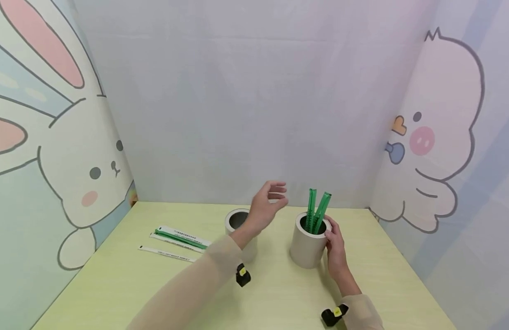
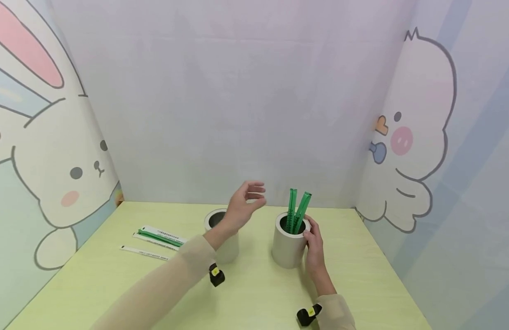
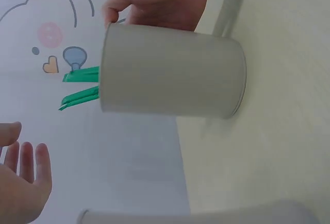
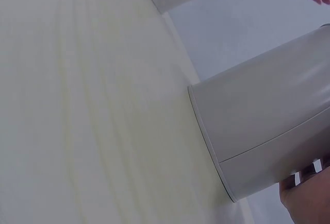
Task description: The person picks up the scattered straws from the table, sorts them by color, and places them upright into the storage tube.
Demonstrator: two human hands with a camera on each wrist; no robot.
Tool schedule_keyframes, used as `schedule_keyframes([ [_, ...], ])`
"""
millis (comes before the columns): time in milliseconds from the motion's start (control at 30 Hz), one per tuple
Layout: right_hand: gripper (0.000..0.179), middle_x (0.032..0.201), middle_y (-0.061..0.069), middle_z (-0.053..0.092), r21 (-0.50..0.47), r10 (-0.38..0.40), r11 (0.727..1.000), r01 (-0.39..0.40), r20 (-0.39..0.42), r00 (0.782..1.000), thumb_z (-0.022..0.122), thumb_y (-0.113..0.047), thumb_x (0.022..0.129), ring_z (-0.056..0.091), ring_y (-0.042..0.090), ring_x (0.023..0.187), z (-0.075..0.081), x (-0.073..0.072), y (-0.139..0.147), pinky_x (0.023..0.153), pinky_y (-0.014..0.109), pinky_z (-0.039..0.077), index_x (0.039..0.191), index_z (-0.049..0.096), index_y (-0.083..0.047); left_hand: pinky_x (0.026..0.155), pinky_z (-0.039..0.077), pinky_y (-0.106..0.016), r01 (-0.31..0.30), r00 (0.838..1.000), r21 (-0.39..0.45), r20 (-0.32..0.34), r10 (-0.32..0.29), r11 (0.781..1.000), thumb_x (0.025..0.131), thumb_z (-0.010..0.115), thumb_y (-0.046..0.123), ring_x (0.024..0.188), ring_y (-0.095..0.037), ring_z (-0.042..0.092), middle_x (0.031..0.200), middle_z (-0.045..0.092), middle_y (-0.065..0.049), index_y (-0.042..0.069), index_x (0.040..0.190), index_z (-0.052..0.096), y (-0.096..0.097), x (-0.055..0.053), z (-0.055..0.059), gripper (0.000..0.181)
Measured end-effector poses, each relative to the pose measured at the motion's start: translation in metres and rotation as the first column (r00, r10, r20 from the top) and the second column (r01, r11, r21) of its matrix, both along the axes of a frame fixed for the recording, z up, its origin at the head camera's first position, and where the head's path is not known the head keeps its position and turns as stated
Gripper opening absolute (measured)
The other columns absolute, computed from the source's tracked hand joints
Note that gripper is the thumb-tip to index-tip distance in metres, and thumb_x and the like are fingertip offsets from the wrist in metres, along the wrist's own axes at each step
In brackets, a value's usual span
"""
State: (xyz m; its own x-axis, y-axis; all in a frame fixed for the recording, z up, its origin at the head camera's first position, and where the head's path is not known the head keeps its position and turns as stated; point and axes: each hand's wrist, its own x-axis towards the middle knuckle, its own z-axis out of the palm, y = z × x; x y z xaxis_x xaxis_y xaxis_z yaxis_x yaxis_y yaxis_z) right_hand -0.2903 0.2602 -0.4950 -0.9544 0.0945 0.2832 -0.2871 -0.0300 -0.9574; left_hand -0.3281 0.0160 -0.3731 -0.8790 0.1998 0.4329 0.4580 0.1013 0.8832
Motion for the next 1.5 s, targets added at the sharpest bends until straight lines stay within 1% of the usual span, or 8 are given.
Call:
schedule_keyframes([
  [200,0.057,0.168,0.006,0.029,-0.003,0.006,1.0,-0.006,0.015,1.0,0.025,-0.018,0.107,0.026,0.022,0.153,0.0,-0.002,0.004,0.128,0.059,0.015,0.164,0.031,-0.012,0.102,0.059,-0.042,0.026,0.996,-0.083,-0.086,-0.033,0.996,0.101,0.074,0.011,0.12,-0.023,0.067,0.13,0.069,-0.005,0.018,0.142,0.06,-0.054,0.005,0.023,0.044],
  [367,0.057,0.167,0.005,0.03,-0.005,0.002,1.0,-0.002,0.017,1.0,0.025,-0.019,0.107,0.028,0.017,0.15,0.001,-0.001,0.004,0.128,0.057,0.016,0.164,0.031,-0.012,0.103,0.058,-0.045,0.025,0.993,-0.183,-0.106,-0.045,0.983,0.102,0.073,0.012,0.118,-0.022,0.068,0.131,0.069,-0.005,0.018,0.144,0.059,-0.093,0.007,0.029,0.044],
  [567,0.058,0.168,0.005,0.029,-0.01,0.017,1.0,-0.017,0.027,0.999,0.025,-0.019,0.107,0.027,0.019,0.152,0.001,-0.001,0.002,0.127,0.057,0.016,0.165,0.03,-0.012,0.102,0.059,-0.045,-0.003,0.994,-0.296,-0.103,-0.029,0.955,0.101,0.073,0.008,0.117,-0.024,0.069,0.131,0.069,-0.007,0.017,0.141,0.061,-0.135,0.008,0.021,0.043],
  [833,0.058,0.168,0.004,0.029,-0.002,0.011,1.0,-0.011,0.03,0.999,0.024,-0.018,0.107,0.028,0.014,0.15,0.002,-0.001,0.002,0.128,0.057,0.017,0.165,0.03,-0.013,0.1,0.06,-0.048,-0.037,0.994,-0.407,-0.107,-0.007,0.913,0.1,0.073,0.004,0.118,-0.028,0.069,0.132,0.069,-0.009,0.016,0.141,0.062,-0.186,0.007,0.0,0.044],
  [1000,0.058,0.168,0.004,0.029,0.0,0.007,1.0,-0.007,0.026,1.0,0.024,-0.018,0.107,0.029,0.013,0.15,0.001,0.0,0.002,0.127,0.055,0.017,0.165,0.031,-0.013,0.099,0.06,-0.045,-0.006,0.996,-0.514,-0.075,-0.038,0.858,0.098,0.074,-0.001,0.118,-0.03,0.068,0.131,0.069,-0.01,0.012,0.137,0.064,-0.216,0.005,-0.012,0.042],
  [1267,0.057,0.167,0.003,0.032,0.006,-0.002,1.0,0.002,0.014,1.0,0.025,-0.018,0.108,0.032,0.011,0.146,0.001,0.0,0.0,0.125,0.05,0.022,0.164,0.032,-0.013,0.097,0.061,-0.042,0.105,0.99,-0.68,-0.001,-0.145,0.725,0.098,0.074,-0.001,0.112,-0.023,0.068,0.124,0.07,-0.002,0.017,0.128,0.068,-0.263,-0.004,-0.043,0.036],
  [1367,0.056,0.166,0.004,0.032,0.004,-0.004,1.0,0.004,0.009,1.0,0.025,-0.018,0.108,0.032,0.012,0.146,0.001,0.001,0.0,0.125,0.05,0.022,0.164,0.032,-0.013,0.096,0.061,-0.047,0.151,0.98,-0.709,0.017,-0.198,0.689,0.097,0.073,-0.005,0.111,-0.03,0.069,0.121,0.07,-0.003,0.015,0.125,0.068,-0.273,-0.006,-0.052,0.035],
  [1500,0.057,0.167,0.006,0.031,0.006,-0.004,1.0,0.003,0.007,1.0,0.024,-0.018,0.108,0.031,0.014,0.147,0.001,0.001,-0.001,0.126,0.053,0.02,0.164,0.032,-0.013,0.094,0.06,-0.051,0.18,0.971,-0.734,0.027,-0.237,0.655,0.096,0.07,-0.011,0.111,-0.041,0.068,0.121,0.07,-0.013,0.009,0.123,0.068,-0.279,-0.006,-0.06,0.034],
])
